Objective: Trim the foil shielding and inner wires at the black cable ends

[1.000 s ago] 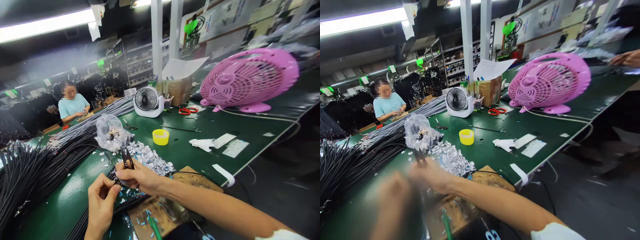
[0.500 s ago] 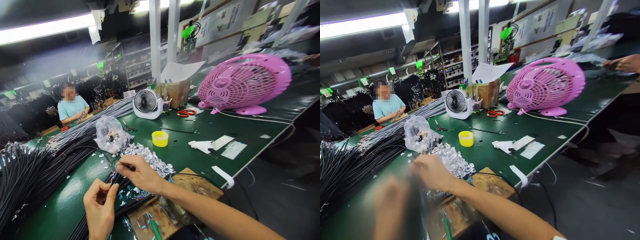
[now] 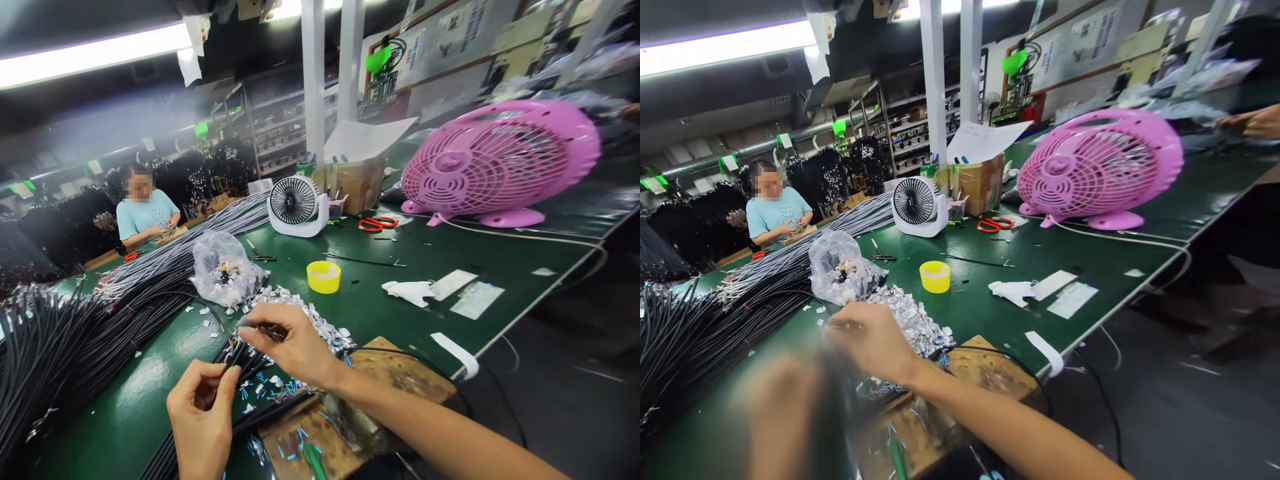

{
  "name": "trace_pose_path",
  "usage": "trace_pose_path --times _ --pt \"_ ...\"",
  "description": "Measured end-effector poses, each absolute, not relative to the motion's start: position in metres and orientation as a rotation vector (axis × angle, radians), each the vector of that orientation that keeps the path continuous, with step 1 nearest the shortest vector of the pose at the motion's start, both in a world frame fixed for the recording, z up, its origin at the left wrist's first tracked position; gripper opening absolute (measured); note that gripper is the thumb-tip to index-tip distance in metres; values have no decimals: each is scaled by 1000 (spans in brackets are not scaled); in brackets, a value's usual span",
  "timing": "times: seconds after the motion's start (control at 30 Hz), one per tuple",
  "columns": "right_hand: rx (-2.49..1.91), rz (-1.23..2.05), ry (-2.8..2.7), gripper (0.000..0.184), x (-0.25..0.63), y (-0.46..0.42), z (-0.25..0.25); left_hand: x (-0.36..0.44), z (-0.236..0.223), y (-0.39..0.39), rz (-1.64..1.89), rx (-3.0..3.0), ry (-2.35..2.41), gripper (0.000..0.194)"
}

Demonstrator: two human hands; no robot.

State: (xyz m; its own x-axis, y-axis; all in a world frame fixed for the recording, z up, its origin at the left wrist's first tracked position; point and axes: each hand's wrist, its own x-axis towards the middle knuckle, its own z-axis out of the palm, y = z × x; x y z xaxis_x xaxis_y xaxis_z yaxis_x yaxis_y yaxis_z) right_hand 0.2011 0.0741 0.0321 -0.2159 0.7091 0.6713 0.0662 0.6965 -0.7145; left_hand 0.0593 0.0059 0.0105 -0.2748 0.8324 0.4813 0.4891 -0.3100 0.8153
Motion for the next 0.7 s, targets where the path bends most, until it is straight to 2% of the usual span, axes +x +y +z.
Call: trace_pose_path --times 0.27,0.47,0.7 --pt "-538 521 -1735 23 202 76 27 62 14 1 1682 1739 1655 19" --pt "-309 564 -1872 21 200 80 22 61 17 2 1602 1796 1621 29" --pt "-271 525 -1886 17 202 79 19 60 18 2 1557 1788 1629 36"
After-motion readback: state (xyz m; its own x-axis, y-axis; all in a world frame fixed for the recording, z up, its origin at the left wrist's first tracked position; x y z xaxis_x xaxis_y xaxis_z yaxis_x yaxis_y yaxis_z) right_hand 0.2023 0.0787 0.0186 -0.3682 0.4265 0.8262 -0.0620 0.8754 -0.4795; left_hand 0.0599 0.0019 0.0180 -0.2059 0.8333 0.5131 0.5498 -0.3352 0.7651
